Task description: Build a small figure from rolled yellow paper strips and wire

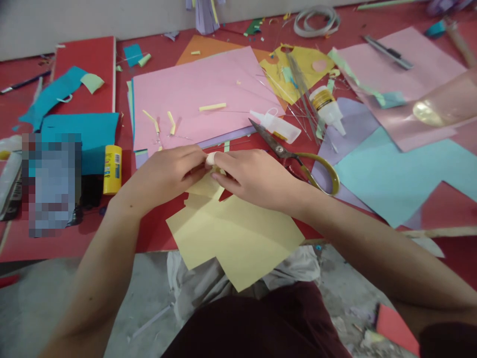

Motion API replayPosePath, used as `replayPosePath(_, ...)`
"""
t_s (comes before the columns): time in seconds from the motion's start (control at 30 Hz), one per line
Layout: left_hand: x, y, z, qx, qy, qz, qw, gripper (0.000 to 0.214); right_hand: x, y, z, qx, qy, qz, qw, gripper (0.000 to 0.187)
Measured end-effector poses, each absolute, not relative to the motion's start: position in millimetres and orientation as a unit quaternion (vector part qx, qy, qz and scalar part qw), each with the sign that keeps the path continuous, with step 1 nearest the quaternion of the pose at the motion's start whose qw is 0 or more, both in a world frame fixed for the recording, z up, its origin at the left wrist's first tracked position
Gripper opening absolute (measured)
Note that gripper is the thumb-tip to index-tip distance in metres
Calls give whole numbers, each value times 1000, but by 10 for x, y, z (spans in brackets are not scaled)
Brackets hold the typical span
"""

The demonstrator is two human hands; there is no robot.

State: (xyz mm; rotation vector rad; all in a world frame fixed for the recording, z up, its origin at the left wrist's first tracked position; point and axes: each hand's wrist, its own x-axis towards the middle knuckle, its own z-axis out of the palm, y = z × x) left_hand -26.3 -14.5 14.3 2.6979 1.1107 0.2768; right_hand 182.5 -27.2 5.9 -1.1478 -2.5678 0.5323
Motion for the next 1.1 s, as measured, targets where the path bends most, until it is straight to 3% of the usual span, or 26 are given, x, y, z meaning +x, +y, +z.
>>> replayPosePath(0.4, -260, -137, 153, 922, 365, 93, 89, 30, 1824, -267, 38, -391, -893, 169, 148, 16)
replayPosePath(0.53, -285, -135, 149, 916, 359, 134, 117, 25, 1835, -282, 48, -385, -870, 214, 220, 17)
replayPosePath(0.73, -280, -160, 267, 851, 400, 238, 244, 15, 1828, -322, 140, -405, -783, 316, 351, 14)
replayPosePath(0.87, -256, -168, 313, 812, 425, 271, 295, 18, 1821, -304, 146, -394, -748, 380, 376, 13)
replayPosePath(1.1, -241, -179, 277, 808, 429, 279, 290, 16, 1812, -278, 122, -376, -726, 411, 404, 6)
